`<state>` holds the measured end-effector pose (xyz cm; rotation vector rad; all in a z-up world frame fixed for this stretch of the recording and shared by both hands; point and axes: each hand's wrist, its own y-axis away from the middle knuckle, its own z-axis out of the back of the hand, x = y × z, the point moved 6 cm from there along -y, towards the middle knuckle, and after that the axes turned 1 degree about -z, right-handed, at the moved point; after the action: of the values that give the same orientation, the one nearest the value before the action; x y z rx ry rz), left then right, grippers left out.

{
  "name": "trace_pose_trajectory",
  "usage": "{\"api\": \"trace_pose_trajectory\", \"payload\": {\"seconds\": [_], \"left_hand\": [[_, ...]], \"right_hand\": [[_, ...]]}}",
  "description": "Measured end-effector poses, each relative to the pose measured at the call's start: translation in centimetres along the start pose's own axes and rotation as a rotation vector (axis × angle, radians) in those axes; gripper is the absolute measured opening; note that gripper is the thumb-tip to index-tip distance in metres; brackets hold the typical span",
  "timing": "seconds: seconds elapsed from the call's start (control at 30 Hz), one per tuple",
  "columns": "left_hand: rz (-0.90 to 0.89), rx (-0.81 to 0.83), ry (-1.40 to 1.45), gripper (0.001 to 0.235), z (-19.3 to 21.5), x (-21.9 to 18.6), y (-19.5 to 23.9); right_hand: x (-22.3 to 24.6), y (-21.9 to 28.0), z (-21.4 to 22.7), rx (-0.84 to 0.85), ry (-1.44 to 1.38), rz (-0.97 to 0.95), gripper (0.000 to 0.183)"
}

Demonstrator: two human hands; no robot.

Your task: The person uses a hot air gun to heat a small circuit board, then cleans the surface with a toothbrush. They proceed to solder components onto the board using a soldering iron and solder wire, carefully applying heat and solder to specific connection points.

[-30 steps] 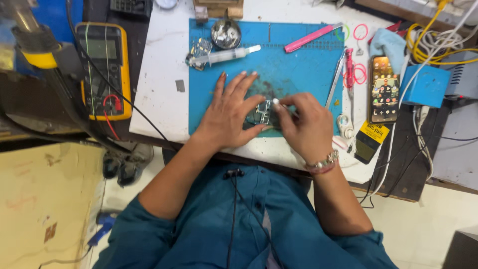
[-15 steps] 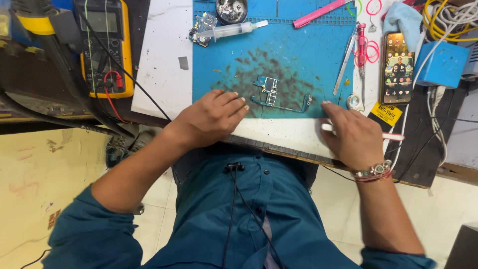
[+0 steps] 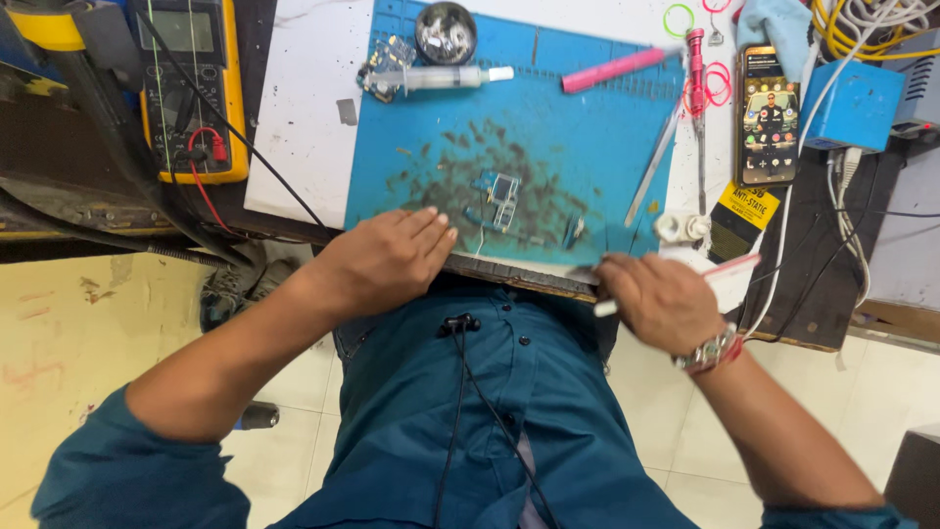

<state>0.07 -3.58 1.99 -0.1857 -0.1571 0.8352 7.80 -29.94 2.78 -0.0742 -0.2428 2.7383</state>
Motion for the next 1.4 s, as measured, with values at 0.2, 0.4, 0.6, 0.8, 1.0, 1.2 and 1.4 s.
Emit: {"api": "trace_pose_trajectory", "payload": {"seconds": [0.2,0.4,0.6,0.8,1.0,1.2,1.4], "left_hand": [[0.07,0.013,0.166,0.038,1.6,-0.9,1.5],[0.371,-0.218,0.5,0.054,1.3,0.1,-0.6],[0.437,-0.259,0.452,0.062,-1.0,0.7,-3.9],[0.494,-0.284,0.45,0.067,-1.6,1.3,-4.3],[0.527,-0.276,0.477,0.074,-1.9,1.6,-4.0],[0.522,-0.271,0.503,0.074,-2.3,1.6,-3.9],[0.518,-0.295,0.531,0.077,-2.6,1.6,-3.8]], "right_hand": [[2.5,1.9,0.5,-0.09,-0.117,-0.108,0.033],[2.6,-0.2,1.0,-0.28,-0.265,-0.404,0.033],[2.5,-4.2,1.0,-0.225,-0.289,-0.547,0.03],[1.0,-5.0,1.6,-0.28,-0.501,-0.569,0.034],[0.4,-6.5,0.6,-0.191,-0.483,-0.563,0.018],[1.6,-8.8,0.6,-0.202,-0.548,-0.435,0.009],[1.4,-10.3,-0.3,-0.104,-0.519,-0.426,0.009]]}}
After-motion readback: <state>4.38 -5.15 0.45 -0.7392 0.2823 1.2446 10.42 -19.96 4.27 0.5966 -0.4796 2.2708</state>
